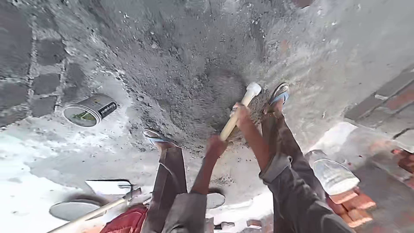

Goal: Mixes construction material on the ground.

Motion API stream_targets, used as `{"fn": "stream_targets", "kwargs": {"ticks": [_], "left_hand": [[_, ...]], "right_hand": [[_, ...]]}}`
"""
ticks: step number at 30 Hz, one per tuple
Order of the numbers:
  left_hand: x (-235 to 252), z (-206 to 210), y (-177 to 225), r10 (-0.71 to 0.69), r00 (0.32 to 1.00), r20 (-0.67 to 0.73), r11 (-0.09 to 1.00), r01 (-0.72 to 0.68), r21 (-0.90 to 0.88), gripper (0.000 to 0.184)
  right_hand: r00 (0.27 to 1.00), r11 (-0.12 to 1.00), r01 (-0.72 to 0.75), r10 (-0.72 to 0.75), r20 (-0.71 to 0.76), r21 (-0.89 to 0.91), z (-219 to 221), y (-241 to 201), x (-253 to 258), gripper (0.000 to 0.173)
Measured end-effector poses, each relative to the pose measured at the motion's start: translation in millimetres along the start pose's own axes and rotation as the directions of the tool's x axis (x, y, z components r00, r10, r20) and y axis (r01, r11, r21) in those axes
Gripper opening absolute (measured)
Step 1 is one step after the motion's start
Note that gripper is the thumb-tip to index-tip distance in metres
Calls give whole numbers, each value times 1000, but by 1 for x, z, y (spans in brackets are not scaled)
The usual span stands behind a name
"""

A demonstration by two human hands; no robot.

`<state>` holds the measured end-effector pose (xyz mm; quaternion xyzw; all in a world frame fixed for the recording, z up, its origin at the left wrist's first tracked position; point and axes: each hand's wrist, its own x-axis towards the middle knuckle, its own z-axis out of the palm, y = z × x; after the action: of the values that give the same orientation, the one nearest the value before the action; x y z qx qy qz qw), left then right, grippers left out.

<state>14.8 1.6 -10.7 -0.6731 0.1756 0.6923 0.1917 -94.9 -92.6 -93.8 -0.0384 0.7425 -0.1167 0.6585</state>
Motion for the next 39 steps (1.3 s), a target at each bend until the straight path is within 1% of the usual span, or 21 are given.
{"fn": "stream_targets", "kwargs": {"ticks": [2,5,7,8,11,12,14,15,17,18,20,22,24,26,28,31,33,34,35,37,39], "left_hand": [[-37,-2,-37,-28,1000,-12,995,29,94,55],[-77,-14,-86,-63,998,-30,952,69,299,44],[-86,1,-78,-55,998,23,949,45,313,40],[-89,18,-56,-23,998,61,970,8,243,41],[-43,75,70,195,979,66,980,-197,26,48],[-20,95,114,259,965,48,966,-257,-36,49],[42,120,196,343,939,-37,933,-345,-98,48],[65,130,222,349,935,-59,929,-354,-108,47],[86,139,237,326,945,-34,940,-327,-93,45],[80,142,217,313,950,10,946,-311,-92,46],[56,142,136,229,969,97,973,-223,-64,46],[45,118,55,100,987,125,995,-101,-2,46],[29,90,-7,6,991,135,998,-15,59,48],[11,52,-34,19,987,162,993,-38,116,54],[-20,21,-53,95,982,163,982,-120,149,51],[-78,-38,-97,81,990,118,897,-124,424,46],[-90,-75,-107,36,999,28,783,-46,621,46],[-101,-77,-106,3,998,60,719,-44,694,46],[-113,-68,-98,-30,992,121,681,-68,729,44],[-115,-35,-62,-42,968,247,636,-165,754,43],[-91,26,-26,8,921,390,616,-312,724,45]], "right_hand": [[997,992,-29,38,-74,127,12,17,-54,12],[989,970,-149,149,13,190,7,29,-139,7],[983,969,-182,185,-3,168,-20,20,-161,7],[992,985,-117,122,-31,125,-43,7,-162,6],[969,969,245,-245,-26,10,-127,-72,-78,12],[955,956,294,-293,-34,6,-158,-97,-34,17],[952,958,284,-288,-105,-48,-197,-157,61,18],[957,964,251,-260,-132,-83,-213,-175,100,17],[954,967,218,-239,-178,-131,-232,-177,142,13],[961,972,204,-222,-167,-119,-237,-152,138,14],[977,984,137,-154,-147,-117,-216,-69,94,9],[987,994,-54,38,-156,-97,-152,-2,55,13],[970,991,-124,133,-204,57,-103,66,36,7],[959,974,-143,181,-218,177,-65,71,11,8],[958,959,-112,174,-228,262,-44,63,-37,12],[976,916,-48,127,-175,399,-3,72,-138,20],[978,860,-131,194,-80,493,18,76,-166,13],[960,823,-193,270,-69,534,12,82,-179,9],[942,810,-232,325,-84,538,-5,90,-189,9],[934,847,-207,320,-158,489,-57,104,-180,17],[913,863,-131,296,-279,487,-130,134,-160,21]]}}
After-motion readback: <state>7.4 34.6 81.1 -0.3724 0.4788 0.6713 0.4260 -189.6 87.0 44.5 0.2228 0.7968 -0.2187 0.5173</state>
